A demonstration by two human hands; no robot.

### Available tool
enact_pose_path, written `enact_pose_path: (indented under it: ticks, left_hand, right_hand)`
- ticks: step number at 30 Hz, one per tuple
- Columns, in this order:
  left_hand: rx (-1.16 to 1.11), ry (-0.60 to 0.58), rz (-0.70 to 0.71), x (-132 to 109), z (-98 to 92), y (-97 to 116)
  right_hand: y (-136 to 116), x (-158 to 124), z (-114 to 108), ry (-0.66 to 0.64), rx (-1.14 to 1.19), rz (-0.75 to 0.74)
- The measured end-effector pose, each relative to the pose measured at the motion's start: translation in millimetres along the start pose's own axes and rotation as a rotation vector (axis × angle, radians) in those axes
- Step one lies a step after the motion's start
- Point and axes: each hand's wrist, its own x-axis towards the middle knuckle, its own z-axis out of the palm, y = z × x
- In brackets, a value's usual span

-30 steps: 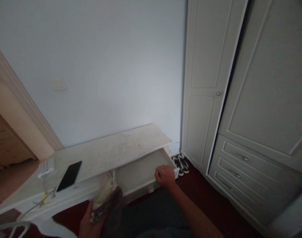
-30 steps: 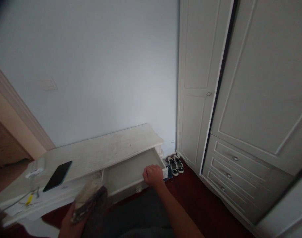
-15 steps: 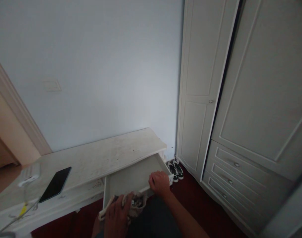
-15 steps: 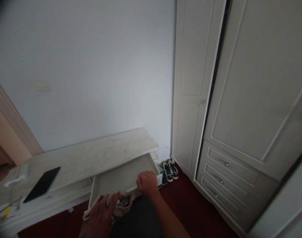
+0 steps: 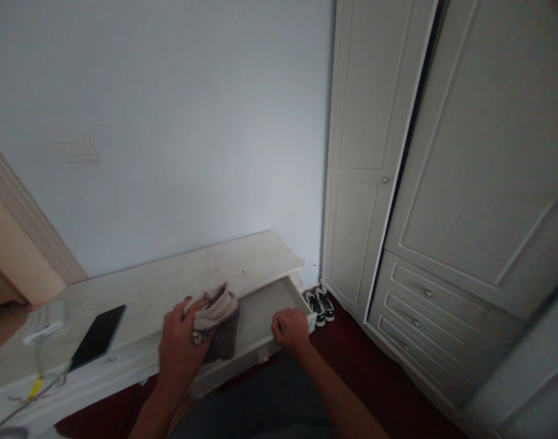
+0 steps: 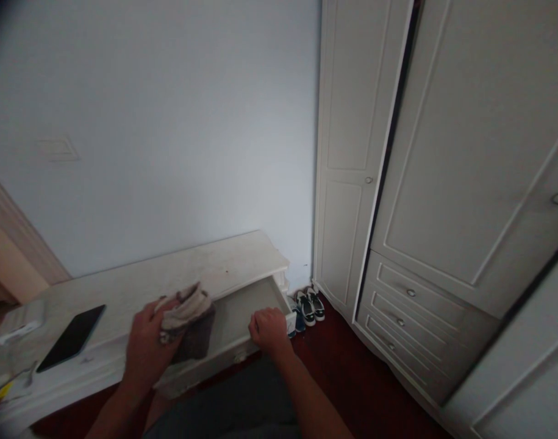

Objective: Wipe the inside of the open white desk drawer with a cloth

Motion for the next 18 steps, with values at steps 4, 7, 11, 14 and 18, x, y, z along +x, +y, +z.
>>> enact_pose_path:
  ticks: [4,7,11,14,18]
  left_hand:
    - [-0.045,-0.515,-0.034,-36,42.8,21]
    - [-0.031,-0.614,-0.128,-43,48.1,28]
    - [-0.155,-0.686,-0.104,-34,30.1,30]
    - [-0.107,-0.7,-0.081,-35,23.9,31]
    - [0.056,-0.676,-0.009,-46,29.5,31]
  right_hand:
    - [-1,0,-1,-0.011,-0.001,0.0]
    - [0,0,0,-0.011,-0.019,-0.009]
    - [0,0,-1,-0.011,-0.029,-0.021]
    - [0,0,-1,-0.015,-0.023,-0.021]
    - [0,0,-2,-0.013,-0.018,-0.018]
